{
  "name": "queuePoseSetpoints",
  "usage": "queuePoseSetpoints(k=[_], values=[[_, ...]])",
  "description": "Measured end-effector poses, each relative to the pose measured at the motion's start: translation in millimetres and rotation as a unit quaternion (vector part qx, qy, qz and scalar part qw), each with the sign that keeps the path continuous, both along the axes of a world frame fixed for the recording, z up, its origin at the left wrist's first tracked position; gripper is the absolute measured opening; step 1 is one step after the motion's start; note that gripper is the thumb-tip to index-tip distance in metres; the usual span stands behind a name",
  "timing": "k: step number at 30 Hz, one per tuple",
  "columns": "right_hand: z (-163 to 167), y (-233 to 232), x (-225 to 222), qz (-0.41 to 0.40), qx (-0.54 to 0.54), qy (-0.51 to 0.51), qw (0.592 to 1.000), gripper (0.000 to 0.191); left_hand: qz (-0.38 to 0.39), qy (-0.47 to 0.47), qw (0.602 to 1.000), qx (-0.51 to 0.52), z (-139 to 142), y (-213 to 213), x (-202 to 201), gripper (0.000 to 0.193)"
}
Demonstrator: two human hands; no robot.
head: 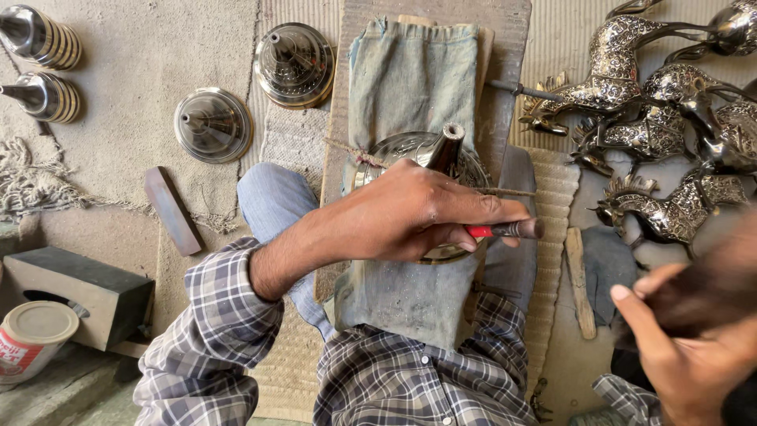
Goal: The person sits cross-legged on the floor and uses a hammer and a metal punch to shape a silver-colored metal object. They repeatedly strike the punch against the object, which is placed on a cloth-covered wooden board. The person occasionally rotates the object to work on different areas.
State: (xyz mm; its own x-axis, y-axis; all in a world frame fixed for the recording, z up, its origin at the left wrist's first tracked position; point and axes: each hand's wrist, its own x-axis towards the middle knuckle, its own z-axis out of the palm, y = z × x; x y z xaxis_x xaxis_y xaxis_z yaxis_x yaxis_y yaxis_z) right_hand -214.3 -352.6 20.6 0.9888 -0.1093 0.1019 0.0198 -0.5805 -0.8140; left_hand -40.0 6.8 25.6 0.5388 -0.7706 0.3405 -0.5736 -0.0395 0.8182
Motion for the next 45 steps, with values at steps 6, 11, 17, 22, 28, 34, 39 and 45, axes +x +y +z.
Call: queuePoseSetpoints(k=[6,11,17,22,28,34,39,45], values=[[1.5,3.6,0.6,-0.013,-0.046,-0.014,0.999,0.038,-0.049,0.054,0.997,-0.014,-0.3,2.8,1.6,0.051],[14.7,21.8,28.1,0.1,-0.043,-0.078,0.991,0.08,-0.021,0.044,0.999,-0.019,-0.9,0.6,-2.3,0.057],[51.6,38.2,72.0,0.101,-0.093,0.041,0.99,0.101,0.096,0.053,0.994,-0.027,5.4,5.9,-23.2,0.054],[71.3,37.1,104.2,0.28,-0.248,-0.034,0.927,0.089,0.202,0.089,0.975,0.028,8.5,5.2,-41.6,0.06],[78.7,35.8,134.3,0.239,-0.252,0.18,0.92,0.081,0.277,0.087,0.956,-0.046,14.8,3.5,-55.1,0.057],[72.9,23.2,138.5,0.26,-0.302,0.155,0.904,0.092,0.276,0.122,0.952,-0.049,14.0,3.6,-53.4,0.056],[65.6,18.3,107.1,0.136,-0.216,0.187,0.949,0.057,0.181,0.075,0.98,-0.026,7.1,3.3,-41.1,0.052],[56.1,30.4,60.0,0.113,-0.175,0.076,0.975,0.05,0.042,0.083,0.995,0.049,-4.0,-7.6,-20.0,0.05]])
